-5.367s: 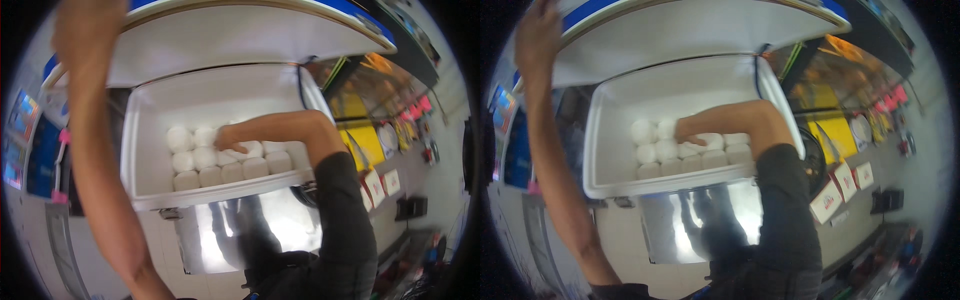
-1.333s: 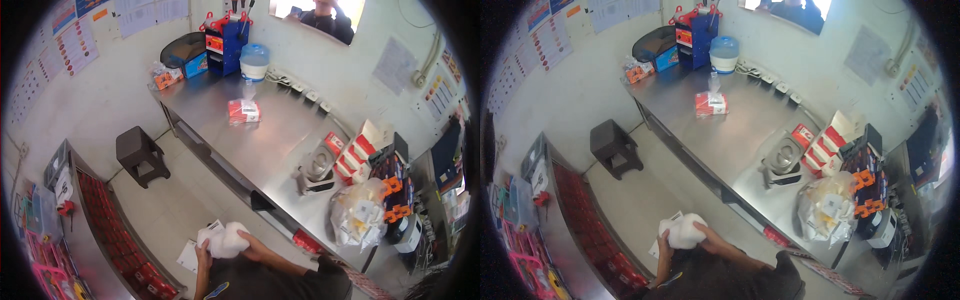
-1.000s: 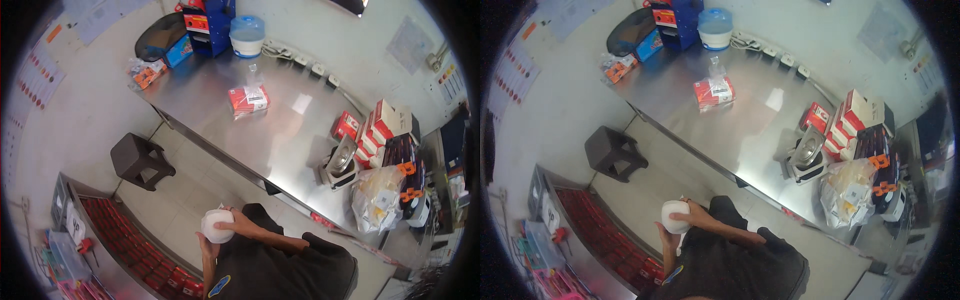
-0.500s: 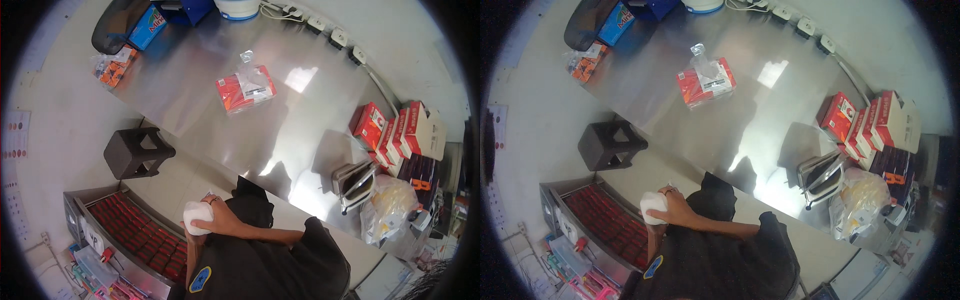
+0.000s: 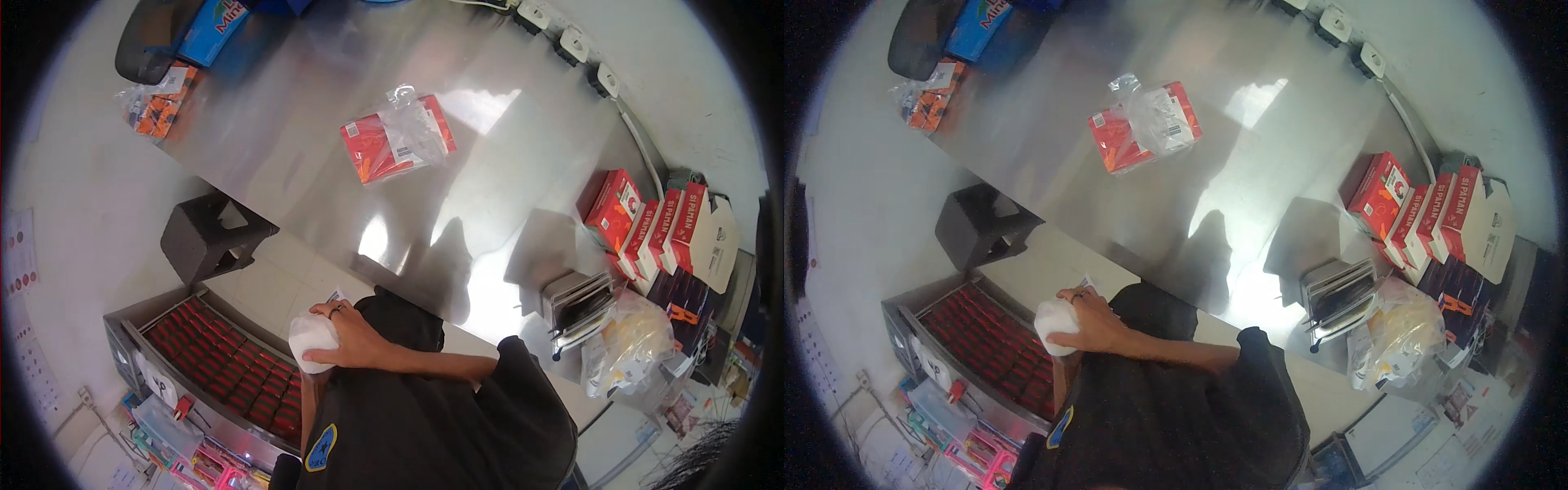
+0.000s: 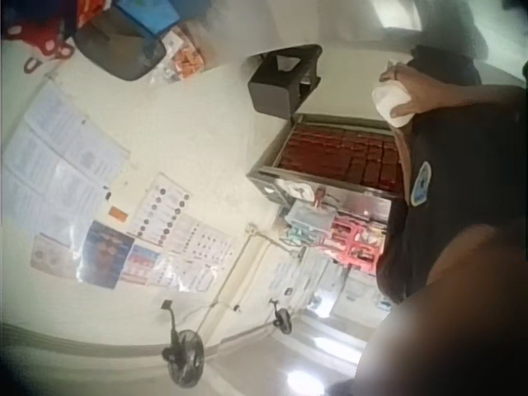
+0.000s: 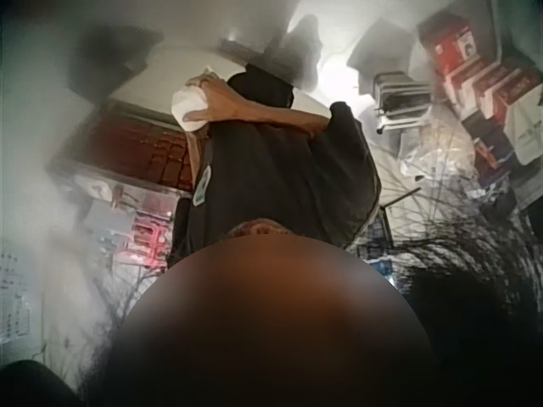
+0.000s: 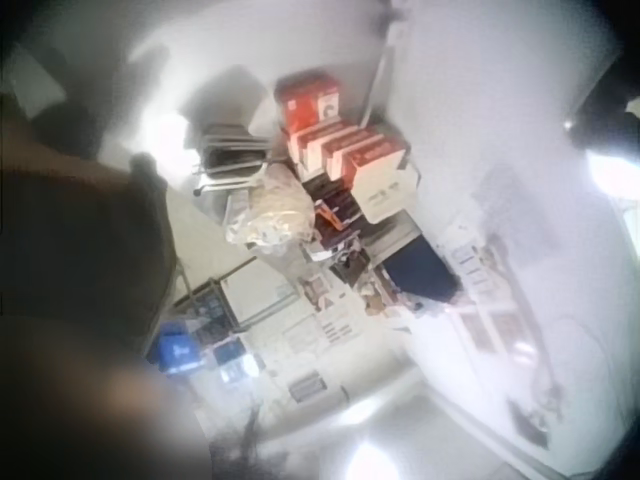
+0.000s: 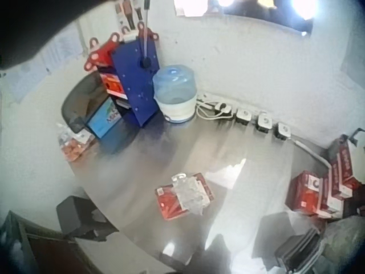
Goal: The person sits on the floor and folds flat cardboard pieces into small rectangular boxes. They then move to a counter, handle printed receipts, and retrieve white round items from a cooler.
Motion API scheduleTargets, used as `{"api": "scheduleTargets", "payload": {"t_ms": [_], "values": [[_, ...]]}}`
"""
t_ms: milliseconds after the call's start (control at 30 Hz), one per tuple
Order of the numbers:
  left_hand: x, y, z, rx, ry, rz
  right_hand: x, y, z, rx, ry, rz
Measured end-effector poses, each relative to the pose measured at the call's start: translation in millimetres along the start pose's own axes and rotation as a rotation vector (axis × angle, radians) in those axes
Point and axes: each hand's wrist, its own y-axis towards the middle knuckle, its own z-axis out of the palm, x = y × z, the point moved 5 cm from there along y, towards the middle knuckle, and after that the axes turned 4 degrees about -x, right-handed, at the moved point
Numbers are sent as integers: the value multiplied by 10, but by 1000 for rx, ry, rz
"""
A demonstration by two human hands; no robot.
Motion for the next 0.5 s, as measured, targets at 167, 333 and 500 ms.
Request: {"api": "scheduleTargets", "payload": {"t_ms": [167,333,500], "values": [[-12,40,55,-66,60,-8,-116,52,-97,-51,110,57],[-10,111,32,-125,51,9,-397,34,-93,-126,460,227],[-31,114,128,-127,30,43,-570,45,-65,-55,624,312]]}}
